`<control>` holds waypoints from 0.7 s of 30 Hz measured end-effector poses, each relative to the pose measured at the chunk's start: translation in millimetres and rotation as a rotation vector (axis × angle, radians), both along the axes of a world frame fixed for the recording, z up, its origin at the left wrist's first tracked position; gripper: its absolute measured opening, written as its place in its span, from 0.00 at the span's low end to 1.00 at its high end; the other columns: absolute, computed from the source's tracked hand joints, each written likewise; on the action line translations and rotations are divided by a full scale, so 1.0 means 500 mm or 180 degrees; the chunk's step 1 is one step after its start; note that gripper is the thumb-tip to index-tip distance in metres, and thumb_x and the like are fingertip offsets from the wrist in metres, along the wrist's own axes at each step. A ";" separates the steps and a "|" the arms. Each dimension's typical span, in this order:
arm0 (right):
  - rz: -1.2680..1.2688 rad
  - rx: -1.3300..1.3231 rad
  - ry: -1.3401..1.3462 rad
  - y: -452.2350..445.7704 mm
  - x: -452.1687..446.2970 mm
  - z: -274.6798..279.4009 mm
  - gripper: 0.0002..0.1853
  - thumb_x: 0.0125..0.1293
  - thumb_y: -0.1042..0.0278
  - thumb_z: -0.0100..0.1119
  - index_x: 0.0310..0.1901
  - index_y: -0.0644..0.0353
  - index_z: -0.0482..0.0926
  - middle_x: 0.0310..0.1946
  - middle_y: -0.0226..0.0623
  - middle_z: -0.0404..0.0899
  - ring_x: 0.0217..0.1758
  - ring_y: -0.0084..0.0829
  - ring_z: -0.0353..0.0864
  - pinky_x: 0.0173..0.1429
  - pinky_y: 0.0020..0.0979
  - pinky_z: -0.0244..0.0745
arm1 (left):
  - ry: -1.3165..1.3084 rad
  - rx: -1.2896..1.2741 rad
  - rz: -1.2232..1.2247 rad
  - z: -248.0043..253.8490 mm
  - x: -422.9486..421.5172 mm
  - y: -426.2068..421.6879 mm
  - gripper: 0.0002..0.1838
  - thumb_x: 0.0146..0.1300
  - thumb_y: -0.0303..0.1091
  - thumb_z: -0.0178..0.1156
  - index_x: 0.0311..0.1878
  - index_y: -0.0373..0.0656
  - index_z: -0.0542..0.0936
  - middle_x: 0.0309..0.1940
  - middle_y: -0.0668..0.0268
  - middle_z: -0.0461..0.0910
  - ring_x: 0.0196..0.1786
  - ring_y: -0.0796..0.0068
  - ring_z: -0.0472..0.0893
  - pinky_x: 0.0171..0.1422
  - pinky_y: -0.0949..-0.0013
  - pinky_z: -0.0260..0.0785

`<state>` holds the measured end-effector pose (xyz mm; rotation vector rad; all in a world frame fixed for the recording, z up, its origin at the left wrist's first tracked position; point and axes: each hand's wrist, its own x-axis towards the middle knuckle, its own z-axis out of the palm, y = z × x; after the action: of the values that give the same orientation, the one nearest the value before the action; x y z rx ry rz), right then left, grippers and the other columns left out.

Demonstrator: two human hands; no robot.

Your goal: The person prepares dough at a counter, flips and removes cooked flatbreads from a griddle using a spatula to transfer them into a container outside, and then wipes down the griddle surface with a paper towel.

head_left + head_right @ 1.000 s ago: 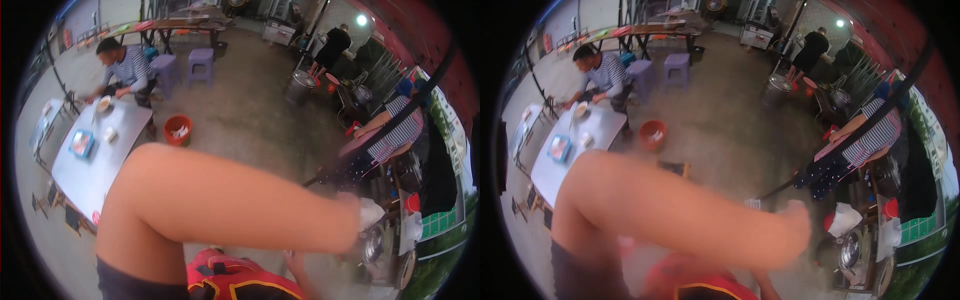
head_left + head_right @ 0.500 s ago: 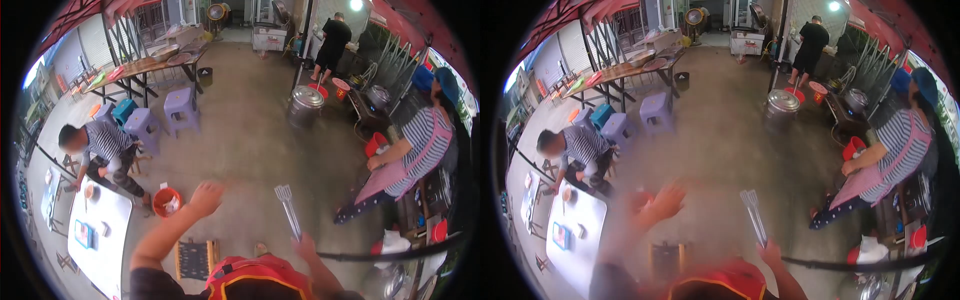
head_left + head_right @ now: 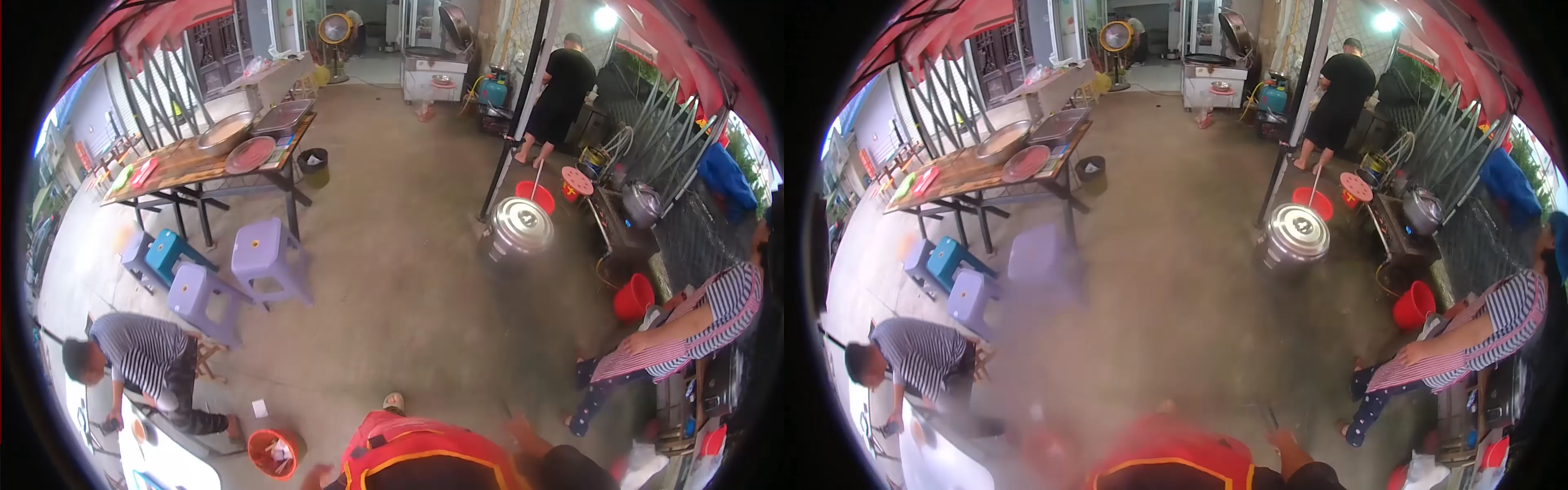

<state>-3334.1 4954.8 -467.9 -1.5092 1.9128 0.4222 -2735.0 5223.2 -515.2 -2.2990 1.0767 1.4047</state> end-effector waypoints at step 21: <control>-0.0405 -0.0329 -0.1005 -1.666 0.660 0.329 0.27 0.57 0.49 0.54 0.40 0.74 0.73 0.28 0.54 0.78 0.33 0.44 0.81 0.35 0.42 0.74 | 0.0343 -0.0716 0.0923 0.123 0.412 -1.453 0.18 0.63 0.43 0.46 0.47 0.41 0.77 0.43 0.53 0.78 0.48 0.55 0.78 0.51 0.58 0.70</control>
<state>-3004.0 4121.9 -303.6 -1.4131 1.7870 0.0250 -2529.0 4496.9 -453.7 -2.6556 1.0076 1.6006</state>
